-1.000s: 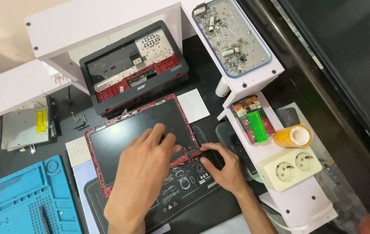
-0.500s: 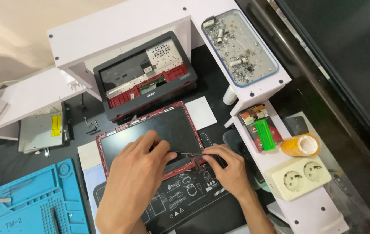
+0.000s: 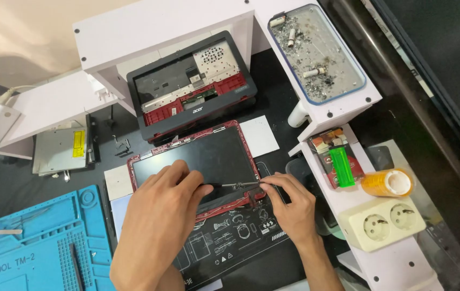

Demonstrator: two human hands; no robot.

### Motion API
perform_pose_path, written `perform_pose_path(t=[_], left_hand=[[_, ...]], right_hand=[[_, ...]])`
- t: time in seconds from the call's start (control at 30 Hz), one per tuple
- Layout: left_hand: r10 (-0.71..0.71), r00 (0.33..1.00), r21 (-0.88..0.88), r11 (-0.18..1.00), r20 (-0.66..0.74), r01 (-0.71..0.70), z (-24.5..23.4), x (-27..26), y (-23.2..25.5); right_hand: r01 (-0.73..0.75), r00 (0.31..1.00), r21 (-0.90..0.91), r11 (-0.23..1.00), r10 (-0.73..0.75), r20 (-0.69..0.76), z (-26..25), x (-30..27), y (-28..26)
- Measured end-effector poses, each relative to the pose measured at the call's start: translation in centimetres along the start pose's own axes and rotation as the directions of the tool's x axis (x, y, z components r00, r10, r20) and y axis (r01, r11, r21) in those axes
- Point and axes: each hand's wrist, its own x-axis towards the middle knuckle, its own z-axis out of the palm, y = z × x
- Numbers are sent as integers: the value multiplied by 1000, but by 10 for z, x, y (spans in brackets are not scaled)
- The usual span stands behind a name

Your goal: The person uses a screwdriver to remove screws from the back of a red laptop. They then lift the screen assembly off the base and set it aside. The person proceeds to remove screws from the laptop's internal metal frame and disconnects a ribbon cable from the motherboard.

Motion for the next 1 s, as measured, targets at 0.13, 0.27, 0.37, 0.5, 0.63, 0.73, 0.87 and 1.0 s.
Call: perform_pose_path(t=[0.13,0.27,0.37,0.5,0.63,0.73,0.87,1.0], left_hand=[[-28,999,12,1000,23,28,1,-3,0],[-20,998,-1,1000,62,20,4,1,4],[24,996,-33,999,89,-21,10,0,9],[86,993,-31,996,82,-83,13,4,13],[47,989,-18,999,143,-45,13,7,14],[22,986,14,1000,164,-24,19,9,12],[84,982,17,996,170,-88,30,15,15],[125,978,24,991,164,-131,36,17,20]], right_hand=[[-13,999,-13,1000,13,-34,-1,-1,-3],[12,1000,63,998,-13,24,0,3,-20],[53,990,164,985,-73,117,4,-1,-29],[88,978,203,975,-123,168,9,-1,-27],[68,965,204,977,-117,236,1,0,-19],[68,958,158,985,-109,264,-11,4,-13],[16,921,65,998,-40,387,-16,-6,11],[-3,921,-3,1000,4,390,-9,-23,36]])
